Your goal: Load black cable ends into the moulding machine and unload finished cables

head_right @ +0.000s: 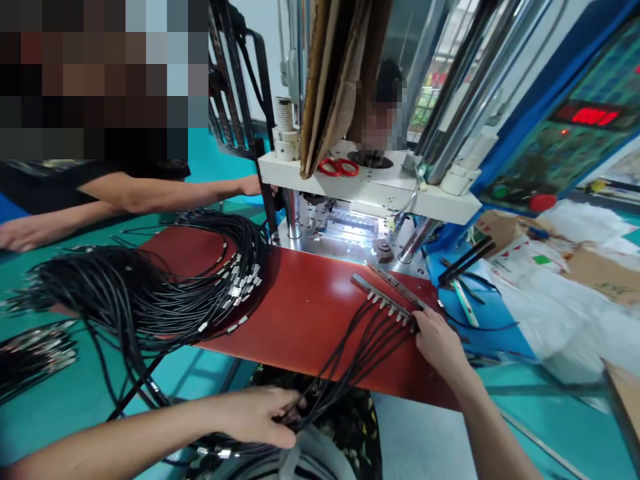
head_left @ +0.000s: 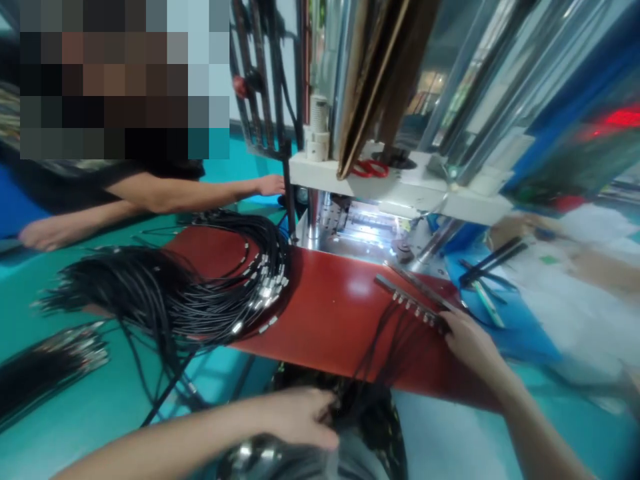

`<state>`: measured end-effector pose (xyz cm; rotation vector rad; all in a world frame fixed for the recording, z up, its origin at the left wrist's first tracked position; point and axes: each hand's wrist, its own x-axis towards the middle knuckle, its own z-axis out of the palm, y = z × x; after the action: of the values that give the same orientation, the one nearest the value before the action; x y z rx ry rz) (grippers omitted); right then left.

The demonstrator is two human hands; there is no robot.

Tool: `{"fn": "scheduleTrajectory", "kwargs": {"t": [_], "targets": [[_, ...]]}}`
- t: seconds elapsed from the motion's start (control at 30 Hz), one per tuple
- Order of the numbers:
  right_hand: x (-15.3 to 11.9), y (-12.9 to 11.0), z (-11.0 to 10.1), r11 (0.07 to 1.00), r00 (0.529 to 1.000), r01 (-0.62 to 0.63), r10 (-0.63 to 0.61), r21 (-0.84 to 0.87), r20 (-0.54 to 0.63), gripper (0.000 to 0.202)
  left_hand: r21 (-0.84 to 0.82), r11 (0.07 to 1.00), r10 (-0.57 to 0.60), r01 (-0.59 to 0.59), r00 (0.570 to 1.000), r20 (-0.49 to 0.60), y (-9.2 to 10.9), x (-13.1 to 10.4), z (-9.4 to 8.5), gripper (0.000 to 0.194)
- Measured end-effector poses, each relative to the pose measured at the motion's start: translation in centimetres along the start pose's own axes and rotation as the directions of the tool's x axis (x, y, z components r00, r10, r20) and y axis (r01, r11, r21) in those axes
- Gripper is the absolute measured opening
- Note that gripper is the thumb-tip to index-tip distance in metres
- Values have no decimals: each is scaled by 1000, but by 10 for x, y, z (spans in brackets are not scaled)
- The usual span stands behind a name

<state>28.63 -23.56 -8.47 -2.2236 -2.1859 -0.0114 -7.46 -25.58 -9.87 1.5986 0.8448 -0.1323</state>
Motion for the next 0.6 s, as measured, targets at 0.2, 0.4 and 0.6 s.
{"fn": "scheduleTrajectory", "kwargs": {"t": [0.2,0.4,0.6], "targets": [[17,-1,-18,993,1000,19,-21,119,19,22,-587,786,-11,194,954,300,36,46,32,46],[81,-4,-43,960,1000,2,3,281,-17,16,-673,708,-36,216,962,270,84,50,34,28],[175,-7,-43,899,997,37,-1,435,-82,12,-755,652,35,68,992,120,117,79,-19,19]]}}
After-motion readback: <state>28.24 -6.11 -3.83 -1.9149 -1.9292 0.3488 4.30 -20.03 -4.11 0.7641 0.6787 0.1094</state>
